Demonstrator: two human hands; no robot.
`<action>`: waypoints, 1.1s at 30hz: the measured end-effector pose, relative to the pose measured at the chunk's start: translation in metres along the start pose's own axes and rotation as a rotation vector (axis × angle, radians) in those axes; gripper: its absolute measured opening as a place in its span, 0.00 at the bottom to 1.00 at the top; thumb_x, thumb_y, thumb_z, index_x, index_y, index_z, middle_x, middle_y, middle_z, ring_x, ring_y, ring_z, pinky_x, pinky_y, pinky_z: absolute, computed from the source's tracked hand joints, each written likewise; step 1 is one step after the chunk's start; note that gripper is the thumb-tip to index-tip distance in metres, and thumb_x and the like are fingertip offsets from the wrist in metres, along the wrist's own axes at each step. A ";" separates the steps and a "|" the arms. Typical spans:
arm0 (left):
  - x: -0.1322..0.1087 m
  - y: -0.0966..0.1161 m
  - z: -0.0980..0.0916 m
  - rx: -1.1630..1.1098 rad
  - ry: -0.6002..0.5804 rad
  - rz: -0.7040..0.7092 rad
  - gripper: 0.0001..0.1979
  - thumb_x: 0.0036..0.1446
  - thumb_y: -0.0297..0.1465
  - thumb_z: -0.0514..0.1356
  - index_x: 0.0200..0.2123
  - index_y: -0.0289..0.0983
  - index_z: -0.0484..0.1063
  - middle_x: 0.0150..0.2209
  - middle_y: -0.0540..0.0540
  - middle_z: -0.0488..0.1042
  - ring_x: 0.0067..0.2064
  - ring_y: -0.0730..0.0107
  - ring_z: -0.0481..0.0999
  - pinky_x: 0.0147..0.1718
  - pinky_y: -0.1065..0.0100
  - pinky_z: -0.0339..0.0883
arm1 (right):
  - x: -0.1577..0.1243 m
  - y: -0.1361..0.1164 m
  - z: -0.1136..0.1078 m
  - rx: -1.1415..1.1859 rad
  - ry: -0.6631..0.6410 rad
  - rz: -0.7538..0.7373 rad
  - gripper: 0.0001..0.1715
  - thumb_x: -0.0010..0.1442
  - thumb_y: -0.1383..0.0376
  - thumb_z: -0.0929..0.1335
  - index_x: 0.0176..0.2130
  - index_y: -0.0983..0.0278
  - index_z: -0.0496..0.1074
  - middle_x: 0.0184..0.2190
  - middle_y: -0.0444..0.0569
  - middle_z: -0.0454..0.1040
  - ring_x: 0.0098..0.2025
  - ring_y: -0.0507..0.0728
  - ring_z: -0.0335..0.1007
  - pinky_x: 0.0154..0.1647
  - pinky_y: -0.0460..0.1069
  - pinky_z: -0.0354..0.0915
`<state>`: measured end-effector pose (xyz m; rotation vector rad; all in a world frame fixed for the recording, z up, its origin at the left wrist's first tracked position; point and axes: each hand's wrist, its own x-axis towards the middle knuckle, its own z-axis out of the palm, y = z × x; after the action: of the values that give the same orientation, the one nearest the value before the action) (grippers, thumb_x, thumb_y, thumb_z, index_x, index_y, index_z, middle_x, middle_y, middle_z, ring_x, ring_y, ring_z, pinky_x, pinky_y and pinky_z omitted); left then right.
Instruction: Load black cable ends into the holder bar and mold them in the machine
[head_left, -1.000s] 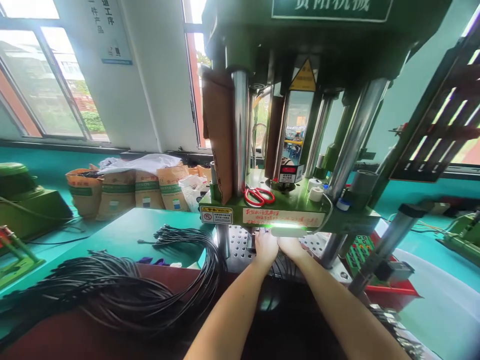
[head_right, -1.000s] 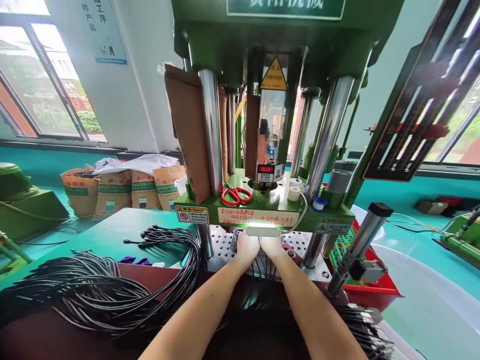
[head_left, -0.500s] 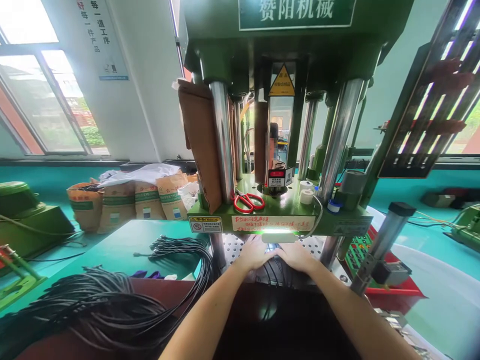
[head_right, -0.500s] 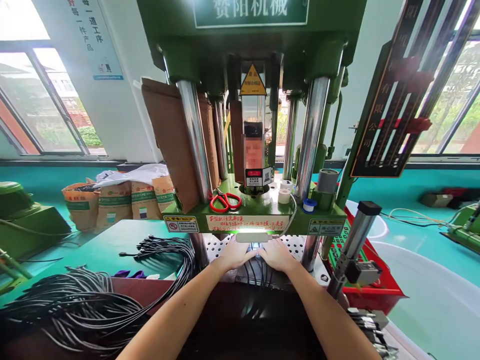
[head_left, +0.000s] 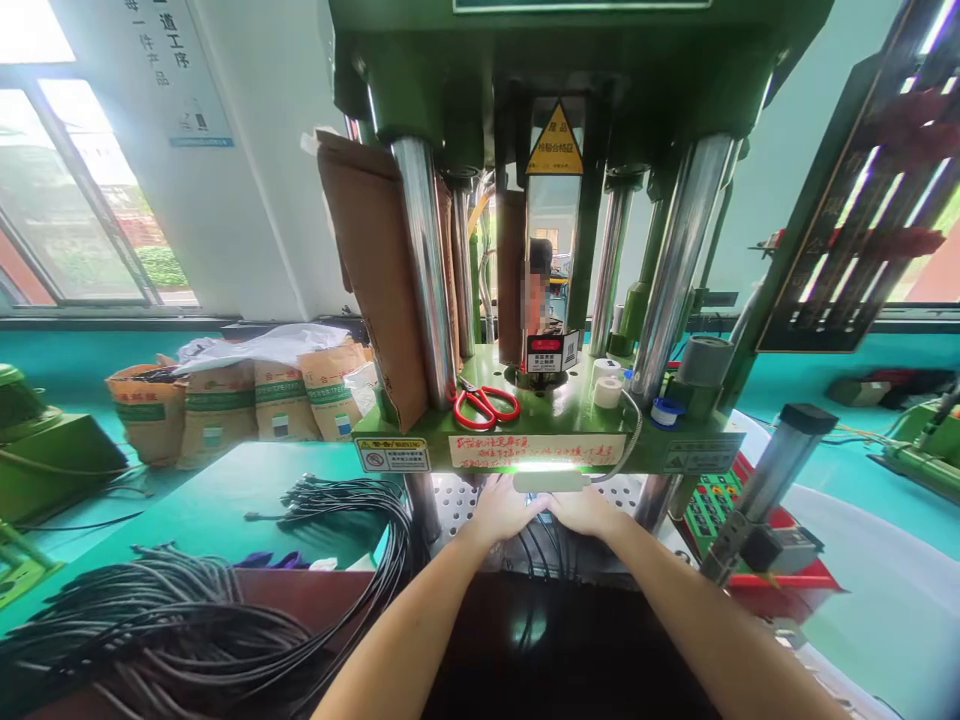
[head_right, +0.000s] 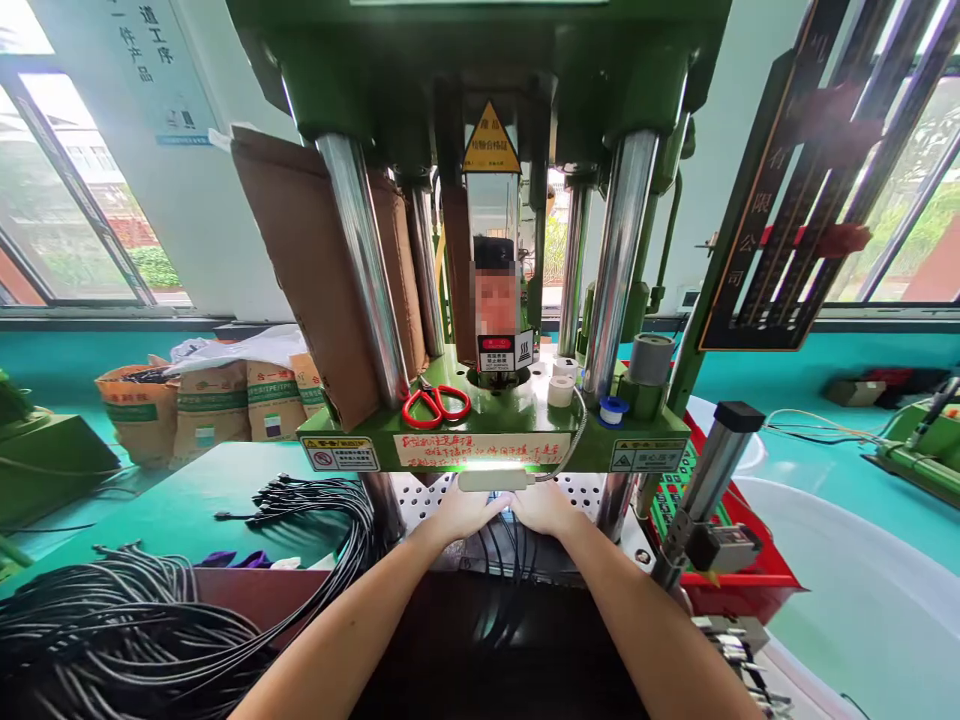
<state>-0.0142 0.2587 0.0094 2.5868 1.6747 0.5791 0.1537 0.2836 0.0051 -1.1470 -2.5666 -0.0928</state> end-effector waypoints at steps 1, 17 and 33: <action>0.001 0.000 0.000 0.006 0.003 0.003 0.20 0.58 0.45 0.48 0.50 0.46 0.66 0.49 0.48 0.72 0.51 0.62 0.67 0.49 0.63 0.57 | 0.002 0.000 0.001 -0.002 0.001 -0.003 0.18 0.61 0.66 0.58 0.37 0.64 0.75 0.38 0.52 0.76 0.42 0.57 0.68 0.46 0.51 0.59; -0.012 -0.037 0.003 0.020 -0.086 0.018 0.24 0.57 0.43 0.49 0.54 0.39 0.61 0.54 0.42 0.66 0.55 0.61 0.63 0.52 0.62 0.56 | -0.021 0.013 0.005 -0.077 0.061 0.043 0.18 0.63 0.63 0.58 0.33 0.67 0.73 0.37 0.57 0.74 0.44 0.62 0.66 0.47 0.55 0.56; 0.003 -0.028 0.006 -0.031 -0.063 -0.076 0.25 0.57 0.46 0.47 0.52 0.39 0.63 0.53 0.41 0.68 0.54 0.57 0.65 0.52 0.56 0.57 | 0.000 0.014 0.001 0.220 0.126 0.082 0.16 0.62 0.64 0.60 0.45 0.60 0.72 0.43 0.51 0.74 0.48 0.60 0.67 0.50 0.55 0.60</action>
<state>-0.0354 0.2746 -0.0010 2.4800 1.7222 0.5103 0.1638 0.2931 0.0026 -1.1224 -2.3490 0.1296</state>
